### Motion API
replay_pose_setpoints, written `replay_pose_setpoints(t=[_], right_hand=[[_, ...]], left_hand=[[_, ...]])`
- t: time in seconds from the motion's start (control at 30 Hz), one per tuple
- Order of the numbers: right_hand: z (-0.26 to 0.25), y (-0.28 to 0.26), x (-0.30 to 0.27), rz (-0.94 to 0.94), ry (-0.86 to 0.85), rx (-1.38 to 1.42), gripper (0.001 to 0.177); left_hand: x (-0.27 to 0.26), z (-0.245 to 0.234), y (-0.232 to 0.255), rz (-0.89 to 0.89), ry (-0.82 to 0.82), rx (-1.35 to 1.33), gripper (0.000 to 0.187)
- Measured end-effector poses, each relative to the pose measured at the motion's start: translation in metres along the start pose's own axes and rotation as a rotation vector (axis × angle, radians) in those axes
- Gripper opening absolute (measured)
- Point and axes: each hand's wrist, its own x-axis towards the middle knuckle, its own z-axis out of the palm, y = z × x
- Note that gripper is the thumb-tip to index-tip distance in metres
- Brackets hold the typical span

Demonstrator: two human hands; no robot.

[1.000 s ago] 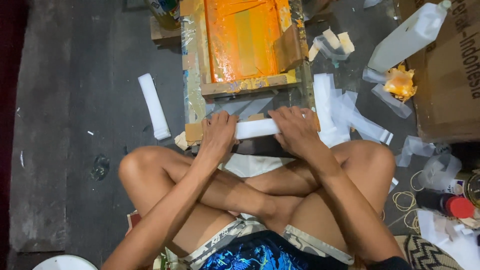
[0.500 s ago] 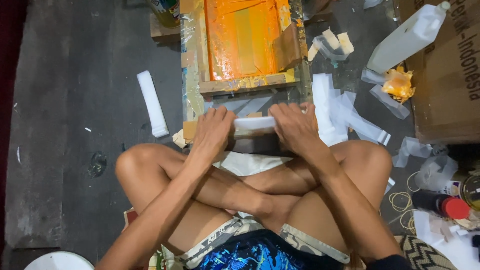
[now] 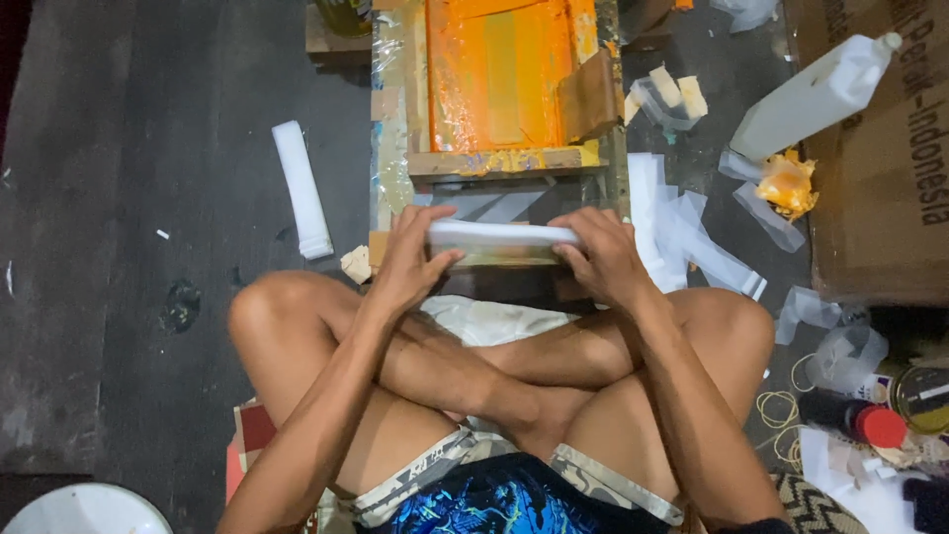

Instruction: The person sits cross-legged and uses a squeegee to spread orange ink across a screen printing frame. They then place a white sheet of paper under the frame, press down, and peel the paper off to reveal the printed design.

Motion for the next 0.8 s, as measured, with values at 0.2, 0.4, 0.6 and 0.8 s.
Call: replay_pose_setpoints(t=[0.2, 0.4, 0.6, 0.8], right_hand=[[0.008, 0.016, -0.002, 0.111, -0.058, 0.057, 0.044], [-0.022, -0.008, 0.002, 0.258, -0.068, 0.471, 0.052], [0.005, 0.015, 0.008, 0.259, -0.167, -0.106, 0.036], [-0.01, -0.011, -0.003, 0.105, -0.148, -0.2, 0.057]], left_hand=[[0.001, 0.002, -0.001, -0.035, -0.034, -0.001, 0.062], [0.0, -0.014, 0.026, -0.137, -0.032, -0.174, 0.048], [0.008, 0.007, -0.01, -0.083, -0.034, 0.354, 0.023], [0.007, -0.006, 0.033, 0.103, -0.197, 0.283, 0.06]])
